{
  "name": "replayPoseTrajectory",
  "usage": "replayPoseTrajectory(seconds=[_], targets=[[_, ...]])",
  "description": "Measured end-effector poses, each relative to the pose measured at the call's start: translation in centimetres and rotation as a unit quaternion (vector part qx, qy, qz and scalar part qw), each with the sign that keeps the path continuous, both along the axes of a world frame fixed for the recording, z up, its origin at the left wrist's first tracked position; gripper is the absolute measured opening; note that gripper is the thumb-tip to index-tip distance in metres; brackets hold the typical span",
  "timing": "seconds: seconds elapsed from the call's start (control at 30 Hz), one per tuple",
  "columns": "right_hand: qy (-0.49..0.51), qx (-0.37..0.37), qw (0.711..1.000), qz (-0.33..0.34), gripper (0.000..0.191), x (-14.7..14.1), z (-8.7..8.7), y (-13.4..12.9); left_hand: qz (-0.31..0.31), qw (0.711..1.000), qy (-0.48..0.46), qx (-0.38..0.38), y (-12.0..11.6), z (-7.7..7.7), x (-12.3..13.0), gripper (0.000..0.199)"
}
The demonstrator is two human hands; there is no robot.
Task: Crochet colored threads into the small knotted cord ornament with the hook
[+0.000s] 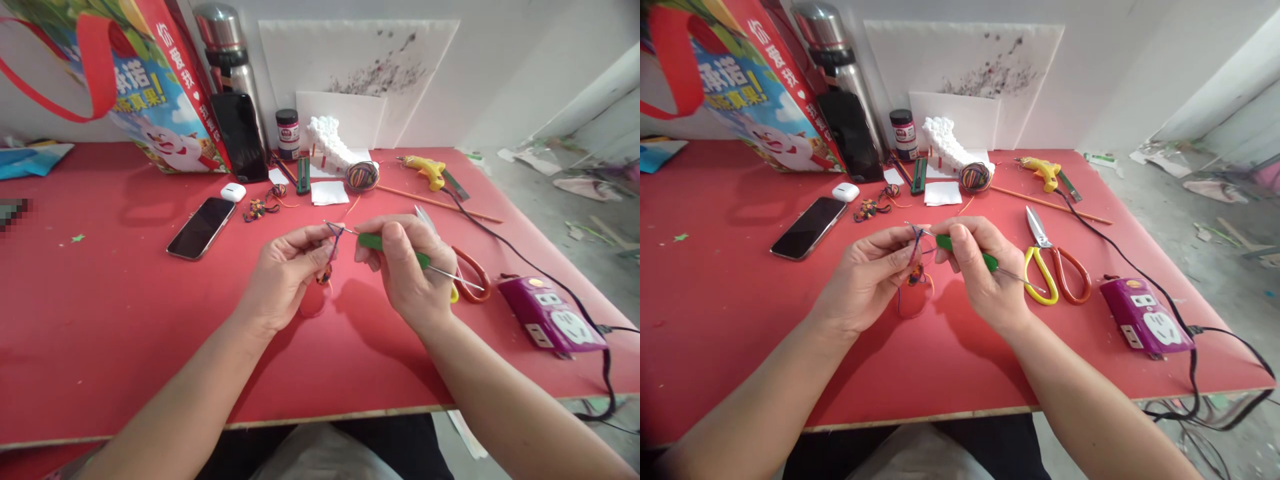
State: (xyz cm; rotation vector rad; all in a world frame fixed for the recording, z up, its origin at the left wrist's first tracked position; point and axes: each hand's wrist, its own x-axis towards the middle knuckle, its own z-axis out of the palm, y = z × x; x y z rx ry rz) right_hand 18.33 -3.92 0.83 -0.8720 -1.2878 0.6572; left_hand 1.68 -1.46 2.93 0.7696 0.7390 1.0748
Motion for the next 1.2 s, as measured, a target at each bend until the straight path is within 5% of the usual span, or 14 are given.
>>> replayPoseTrajectory(seconds=[0.9,1.2], targets=[[-0.064,0.05,0.996,0.047,0.015,-0.2,0.1,-0.7,0.021,0.999,-0.017,0.027,0.1,-0.2,-0.2,0.035],[-0.122,0.082,0.989,0.0,0.019,-0.4,-0.2,-1.0,0.096,0.99,0.052,0.088,-0.4,-0.8,0.3,0.04]])
